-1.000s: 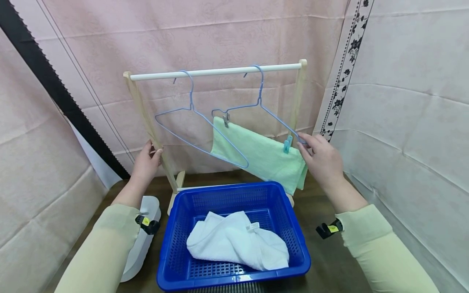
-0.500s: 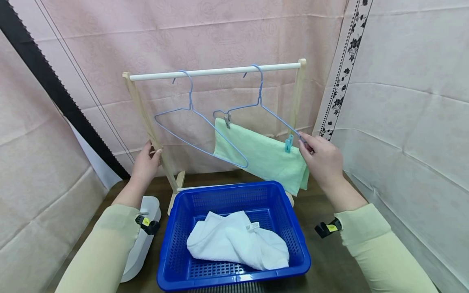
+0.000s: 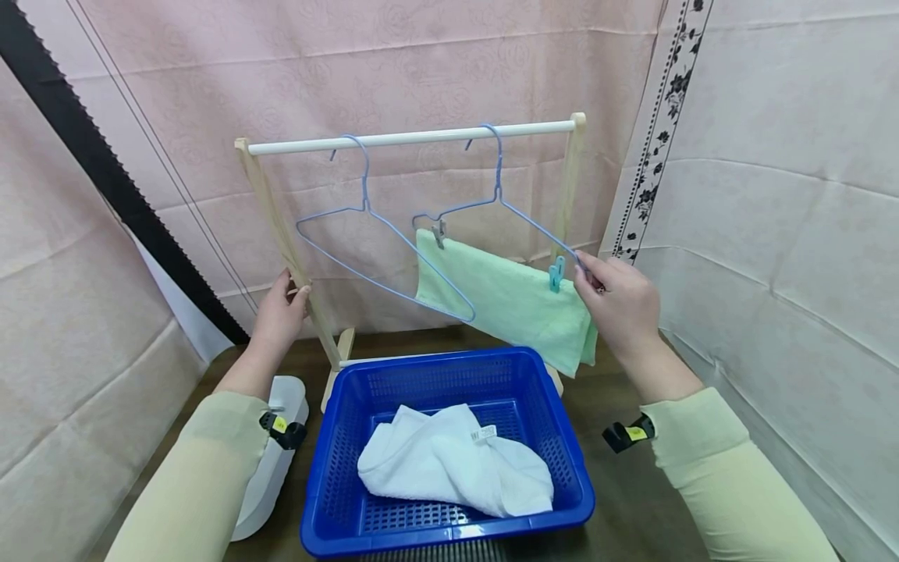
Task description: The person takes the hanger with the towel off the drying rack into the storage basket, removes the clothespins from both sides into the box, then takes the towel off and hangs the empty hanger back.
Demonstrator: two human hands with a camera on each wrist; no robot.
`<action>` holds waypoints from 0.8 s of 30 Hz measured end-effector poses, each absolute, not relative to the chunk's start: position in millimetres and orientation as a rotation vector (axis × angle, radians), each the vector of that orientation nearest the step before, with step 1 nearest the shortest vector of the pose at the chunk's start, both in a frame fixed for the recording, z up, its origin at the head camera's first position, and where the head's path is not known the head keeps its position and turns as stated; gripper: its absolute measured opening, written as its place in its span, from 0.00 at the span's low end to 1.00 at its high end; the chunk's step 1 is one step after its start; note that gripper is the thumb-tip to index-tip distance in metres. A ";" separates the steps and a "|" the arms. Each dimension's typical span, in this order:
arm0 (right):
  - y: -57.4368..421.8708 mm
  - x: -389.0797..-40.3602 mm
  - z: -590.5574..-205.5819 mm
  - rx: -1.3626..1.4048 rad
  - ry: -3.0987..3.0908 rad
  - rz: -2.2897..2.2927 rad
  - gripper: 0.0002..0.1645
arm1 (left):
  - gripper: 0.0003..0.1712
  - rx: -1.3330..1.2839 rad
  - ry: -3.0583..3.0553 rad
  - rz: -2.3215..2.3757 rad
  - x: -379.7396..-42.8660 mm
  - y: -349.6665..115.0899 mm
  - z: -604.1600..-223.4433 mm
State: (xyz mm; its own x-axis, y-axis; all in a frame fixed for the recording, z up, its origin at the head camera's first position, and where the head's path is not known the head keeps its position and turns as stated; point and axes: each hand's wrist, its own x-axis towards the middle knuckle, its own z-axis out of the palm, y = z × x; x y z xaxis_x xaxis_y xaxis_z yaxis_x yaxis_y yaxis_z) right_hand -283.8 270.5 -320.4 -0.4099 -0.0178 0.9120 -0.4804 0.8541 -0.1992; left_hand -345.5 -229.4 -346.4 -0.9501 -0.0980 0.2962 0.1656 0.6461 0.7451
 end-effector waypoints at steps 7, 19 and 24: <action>270.2 -282.5 -316.1 0.371 -1.871 0.563 0.12 | 0.34 -0.061 -2.551 -1.200 -345.1 -227.9 -344.4; 274.4 -276.5 -306.2 0.363 -1.806 0.543 0.12 | 0.34 -0.053 -2.558 -1.205 -343.6 -228.3 -344.5; 277.4 -273.4 -304.5 0.347 -1.771 0.553 0.12 | 0.34 -0.040 -2.559 -1.208 -343.4 -228.6 -345.8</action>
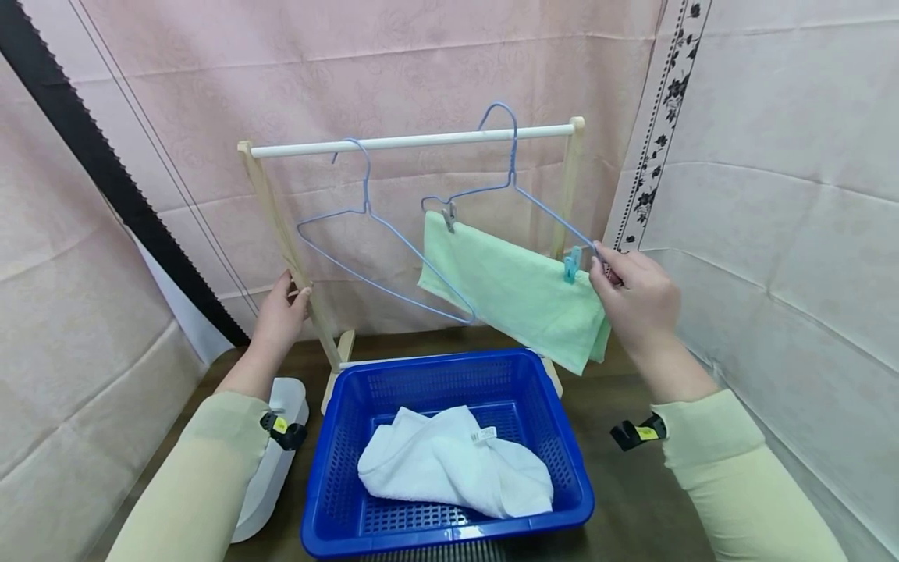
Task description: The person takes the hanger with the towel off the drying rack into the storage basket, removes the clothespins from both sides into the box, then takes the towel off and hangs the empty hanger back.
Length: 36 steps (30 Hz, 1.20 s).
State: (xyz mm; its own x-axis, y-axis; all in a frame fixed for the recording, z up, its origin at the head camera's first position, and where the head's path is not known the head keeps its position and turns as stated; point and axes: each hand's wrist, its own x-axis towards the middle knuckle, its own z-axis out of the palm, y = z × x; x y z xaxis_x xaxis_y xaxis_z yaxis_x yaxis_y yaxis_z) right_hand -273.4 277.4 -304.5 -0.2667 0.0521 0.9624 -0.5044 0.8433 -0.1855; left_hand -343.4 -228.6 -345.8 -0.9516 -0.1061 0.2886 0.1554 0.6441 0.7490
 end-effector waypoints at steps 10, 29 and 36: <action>292.6 -261.1 -305.2 0.319 -1.746 0.588 0.12 | 0.34 -0.053 -2.562 -1.207 -344.5 -228.9 -345.7; 335.0 -224.2 -329.1 0.284 -1.782 0.596 0.12 | 0.33 -0.079 -2.534 -1.226 -342.6 -226.8 -345.3; 348.4 -209.3 -338.0 0.245 -1.798 0.626 0.12 | 0.34 -0.084 -2.538 -1.242 -343.4 -230.6 -347.6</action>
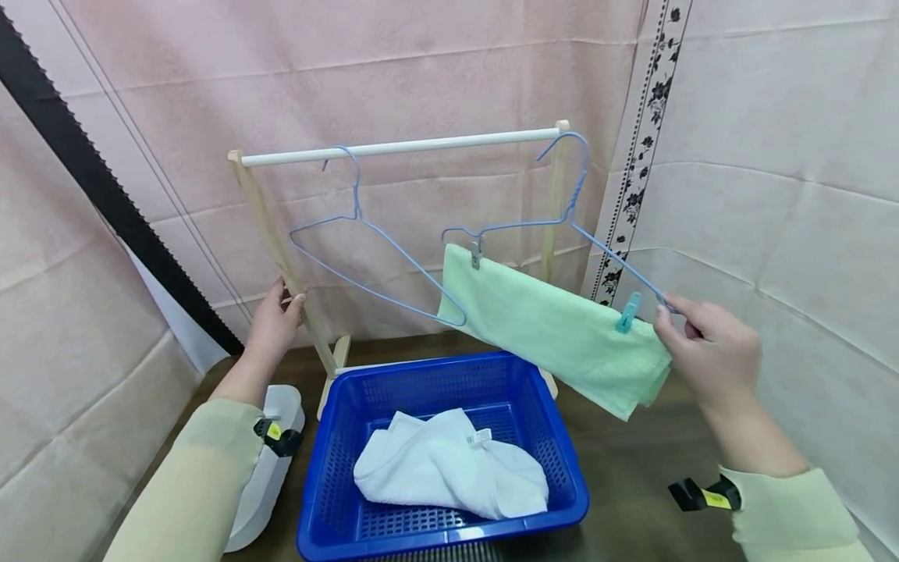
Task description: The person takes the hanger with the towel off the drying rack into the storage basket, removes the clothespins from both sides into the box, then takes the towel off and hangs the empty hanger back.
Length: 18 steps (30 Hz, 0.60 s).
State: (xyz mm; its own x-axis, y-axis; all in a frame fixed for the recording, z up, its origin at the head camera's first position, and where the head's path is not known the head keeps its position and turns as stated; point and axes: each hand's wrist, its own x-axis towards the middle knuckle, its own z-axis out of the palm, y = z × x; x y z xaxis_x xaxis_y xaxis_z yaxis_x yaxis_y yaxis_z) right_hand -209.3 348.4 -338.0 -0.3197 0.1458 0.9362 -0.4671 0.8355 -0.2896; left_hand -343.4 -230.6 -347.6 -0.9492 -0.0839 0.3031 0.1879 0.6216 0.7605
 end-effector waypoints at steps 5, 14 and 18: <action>357.9 -199.1 -344.5 0.216 -1.790 0.638 0.12 | 0.34 -0.097 -2.532 -1.323 -342.9 -231.8 -347.5; 372.7 -182.6 -351.1 0.168 -1.777 0.669 0.12 | 0.36 -0.116 -2.517 -1.463 -343.6 -232.2 -340.7; 376.3 -176.2 -354.8 0.173 -1.761 0.729 0.11 | 0.37 -0.102 -2.507 -1.481 -341.8 -234.1 -340.8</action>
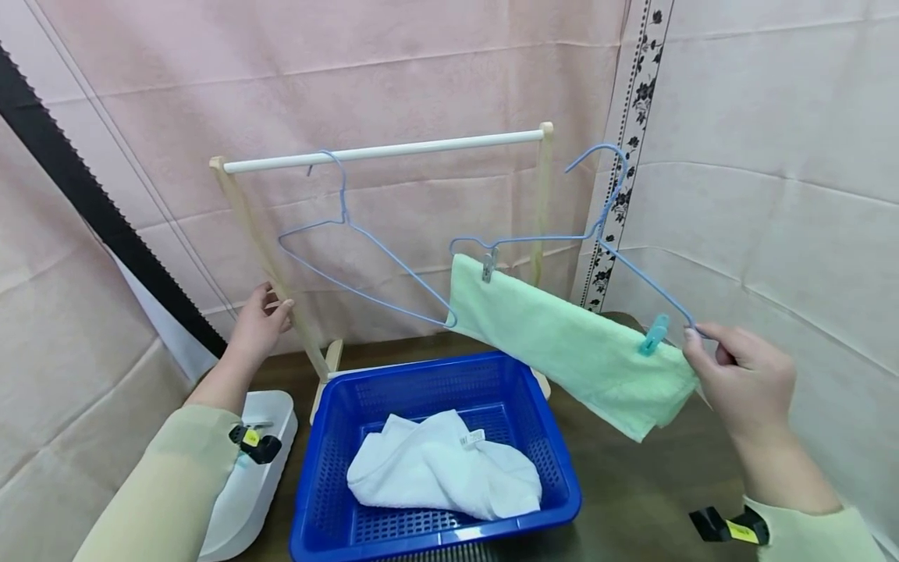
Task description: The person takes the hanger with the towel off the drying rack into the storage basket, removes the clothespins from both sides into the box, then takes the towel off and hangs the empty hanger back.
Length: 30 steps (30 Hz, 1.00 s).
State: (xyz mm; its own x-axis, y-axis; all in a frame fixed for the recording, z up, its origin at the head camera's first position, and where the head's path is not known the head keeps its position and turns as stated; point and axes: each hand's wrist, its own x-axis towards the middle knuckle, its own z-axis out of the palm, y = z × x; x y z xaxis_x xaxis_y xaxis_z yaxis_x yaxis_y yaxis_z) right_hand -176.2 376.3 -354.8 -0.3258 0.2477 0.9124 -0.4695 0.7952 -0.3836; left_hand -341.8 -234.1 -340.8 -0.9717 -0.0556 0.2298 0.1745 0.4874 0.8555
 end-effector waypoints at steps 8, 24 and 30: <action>381.1 -165.8 -358.6 0.167 -1.751 0.810 0.08 | 0.37 -0.100 -2.472 -1.484 -336.4 -239.8 -345.5; 393.2 -144.5 -368.8 0.126 -1.686 0.989 0.03 | 0.34 -0.105 -2.500 -1.434 -324.6 -243.1 -359.8; 398.4 -133.2 -374.0 0.052 -1.715 1.031 0.06 | 0.32 -0.114 -2.540 -1.401 -321.5 -244.7 -364.9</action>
